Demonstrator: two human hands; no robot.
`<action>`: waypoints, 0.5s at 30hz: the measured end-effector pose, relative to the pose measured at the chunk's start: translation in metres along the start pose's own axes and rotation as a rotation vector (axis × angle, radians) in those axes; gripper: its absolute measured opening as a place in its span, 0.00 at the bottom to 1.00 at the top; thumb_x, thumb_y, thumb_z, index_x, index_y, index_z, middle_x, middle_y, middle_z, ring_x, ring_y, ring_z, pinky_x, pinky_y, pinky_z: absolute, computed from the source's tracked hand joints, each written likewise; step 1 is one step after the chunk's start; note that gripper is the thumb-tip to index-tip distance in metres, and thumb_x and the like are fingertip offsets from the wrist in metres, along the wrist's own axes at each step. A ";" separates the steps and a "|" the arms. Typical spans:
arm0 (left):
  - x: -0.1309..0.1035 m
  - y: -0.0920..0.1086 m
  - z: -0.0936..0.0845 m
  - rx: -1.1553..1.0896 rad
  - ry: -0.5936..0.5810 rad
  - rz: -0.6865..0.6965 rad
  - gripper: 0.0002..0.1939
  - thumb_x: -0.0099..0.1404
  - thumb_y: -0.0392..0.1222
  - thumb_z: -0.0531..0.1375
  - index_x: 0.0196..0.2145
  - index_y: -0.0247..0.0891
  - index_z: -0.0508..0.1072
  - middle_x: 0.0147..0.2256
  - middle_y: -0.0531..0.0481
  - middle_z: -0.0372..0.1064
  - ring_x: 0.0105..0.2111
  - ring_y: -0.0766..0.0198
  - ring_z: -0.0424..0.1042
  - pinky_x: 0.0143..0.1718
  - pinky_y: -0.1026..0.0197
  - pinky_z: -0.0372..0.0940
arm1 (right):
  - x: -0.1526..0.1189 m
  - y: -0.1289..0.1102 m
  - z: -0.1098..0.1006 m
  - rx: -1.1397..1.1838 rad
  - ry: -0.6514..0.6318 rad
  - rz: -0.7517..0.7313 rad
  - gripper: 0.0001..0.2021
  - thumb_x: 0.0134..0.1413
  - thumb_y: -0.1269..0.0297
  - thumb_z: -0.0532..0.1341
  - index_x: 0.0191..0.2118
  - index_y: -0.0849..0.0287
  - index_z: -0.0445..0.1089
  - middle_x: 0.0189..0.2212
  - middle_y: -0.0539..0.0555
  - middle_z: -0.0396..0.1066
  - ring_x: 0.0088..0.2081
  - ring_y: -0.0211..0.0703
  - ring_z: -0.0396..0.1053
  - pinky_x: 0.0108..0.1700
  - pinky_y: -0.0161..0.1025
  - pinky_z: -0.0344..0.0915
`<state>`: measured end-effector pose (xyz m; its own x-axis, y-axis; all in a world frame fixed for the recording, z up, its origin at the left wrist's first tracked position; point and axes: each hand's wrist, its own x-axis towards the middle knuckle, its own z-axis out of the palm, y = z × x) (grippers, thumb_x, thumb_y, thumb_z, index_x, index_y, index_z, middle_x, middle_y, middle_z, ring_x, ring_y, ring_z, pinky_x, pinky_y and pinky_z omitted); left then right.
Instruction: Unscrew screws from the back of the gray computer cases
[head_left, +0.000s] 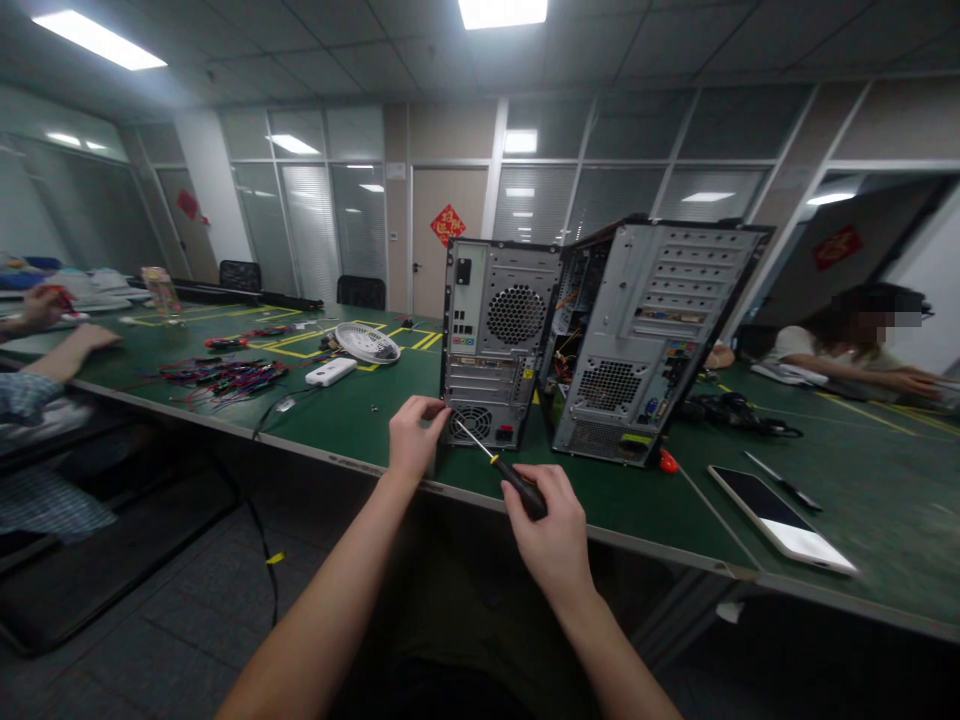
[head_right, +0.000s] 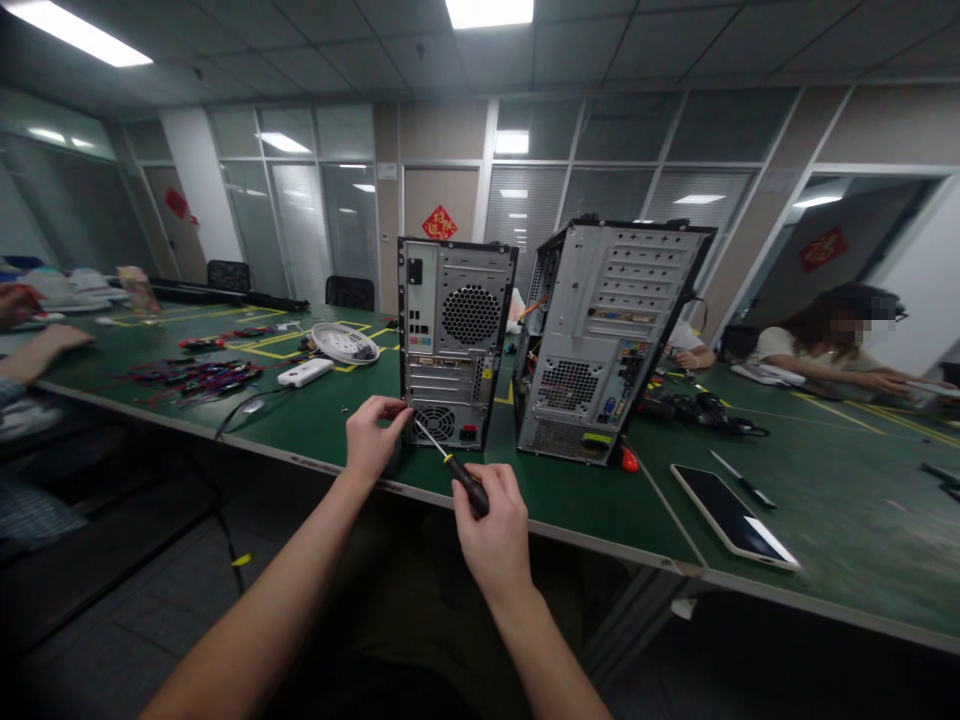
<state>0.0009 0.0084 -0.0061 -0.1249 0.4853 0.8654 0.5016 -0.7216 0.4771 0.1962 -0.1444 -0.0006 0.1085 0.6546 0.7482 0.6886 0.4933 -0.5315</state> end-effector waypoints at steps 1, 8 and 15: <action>0.000 0.000 0.000 0.001 0.003 -0.003 0.04 0.67 0.43 0.66 0.35 0.40 0.78 0.34 0.50 0.76 0.32 0.62 0.75 0.38 0.59 0.70 | -0.001 -0.001 0.001 -0.005 0.031 -0.023 0.05 0.65 0.63 0.62 0.44 0.55 0.73 0.40 0.56 0.71 0.42 0.47 0.73 0.45 0.44 0.71; -0.001 0.000 0.003 0.005 -0.004 -0.013 0.05 0.67 0.43 0.66 0.35 0.40 0.77 0.33 0.50 0.75 0.32 0.62 0.74 0.38 0.59 0.70 | -0.008 -0.013 0.003 -0.037 0.193 -0.211 0.10 0.67 0.70 0.60 0.50 0.53 0.75 0.48 0.60 0.72 0.49 0.50 0.75 0.52 0.49 0.74; -0.002 0.000 0.005 0.003 -0.002 -0.017 0.04 0.67 0.41 0.66 0.35 0.41 0.76 0.33 0.51 0.74 0.32 0.62 0.74 0.38 0.60 0.69 | -0.006 -0.021 0.008 0.008 0.222 -0.393 0.22 0.64 0.76 0.63 0.60 0.52 0.69 0.51 0.61 0.77 0.51 0.53 0.77 0.52 0.53 0.76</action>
<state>0.0055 0.0103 -0.0085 -0.1315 0.4988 0.8567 0.5022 -0.7116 0.4914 0.1749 -0.1539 0.0031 -0.0083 0.2785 0.9604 0.7031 0.6846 -0.1924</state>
